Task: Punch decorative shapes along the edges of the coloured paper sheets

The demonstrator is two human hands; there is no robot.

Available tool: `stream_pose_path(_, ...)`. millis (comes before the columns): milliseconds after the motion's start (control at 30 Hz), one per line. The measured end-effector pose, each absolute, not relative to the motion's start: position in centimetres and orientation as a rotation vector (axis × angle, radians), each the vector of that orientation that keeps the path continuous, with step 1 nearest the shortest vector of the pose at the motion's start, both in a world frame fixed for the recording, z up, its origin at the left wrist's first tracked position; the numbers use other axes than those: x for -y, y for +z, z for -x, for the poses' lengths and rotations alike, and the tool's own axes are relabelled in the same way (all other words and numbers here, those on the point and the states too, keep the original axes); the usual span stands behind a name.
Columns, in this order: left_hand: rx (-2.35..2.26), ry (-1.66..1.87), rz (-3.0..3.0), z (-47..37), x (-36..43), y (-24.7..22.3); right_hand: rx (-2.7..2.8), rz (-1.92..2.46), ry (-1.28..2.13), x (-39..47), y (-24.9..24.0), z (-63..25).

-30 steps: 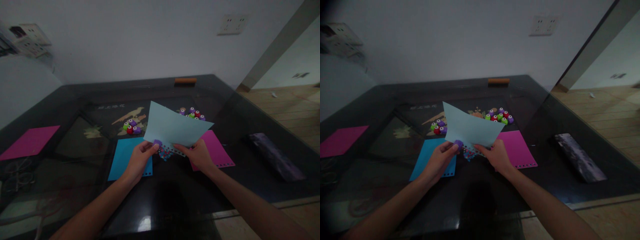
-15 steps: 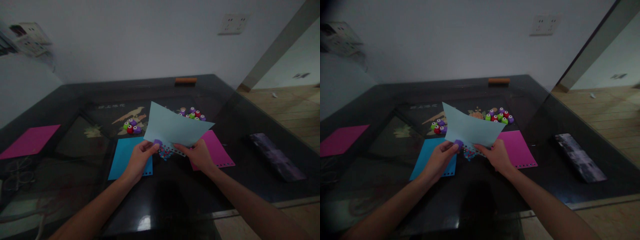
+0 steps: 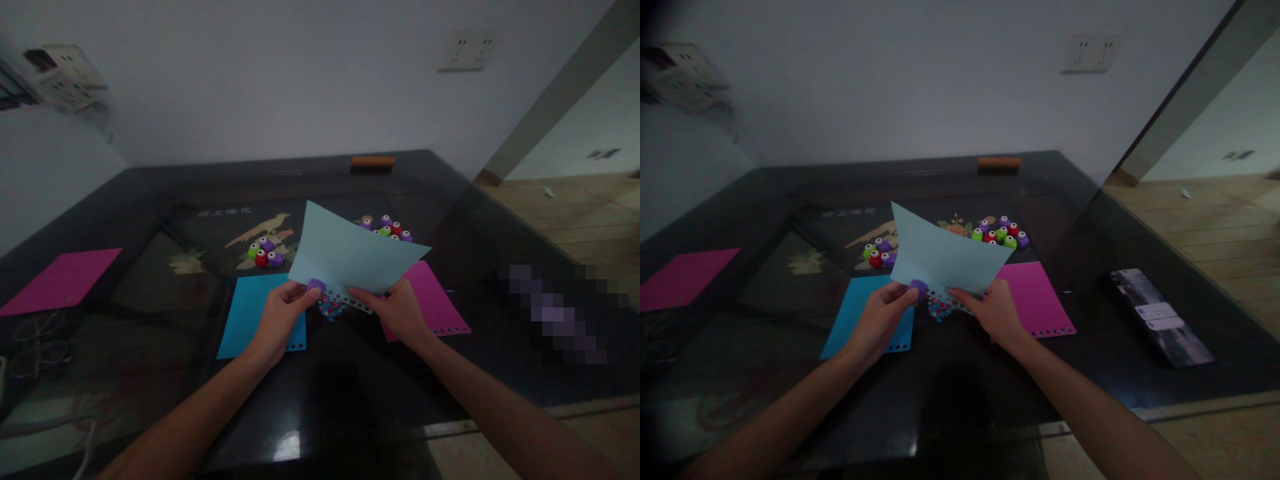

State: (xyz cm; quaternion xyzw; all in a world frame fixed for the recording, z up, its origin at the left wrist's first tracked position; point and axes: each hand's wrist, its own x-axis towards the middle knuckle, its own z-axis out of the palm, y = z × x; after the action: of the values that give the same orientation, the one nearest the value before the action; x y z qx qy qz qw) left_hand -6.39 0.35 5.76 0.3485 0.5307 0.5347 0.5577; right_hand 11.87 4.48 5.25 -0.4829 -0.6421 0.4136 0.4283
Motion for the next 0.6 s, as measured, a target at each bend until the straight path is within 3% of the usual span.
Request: stream_pose_path(600,-1.234,1.296,-0.880,6.52,-0.16,5.06,1.600,1.202,1.066,-4.14,5.94,-11.83)
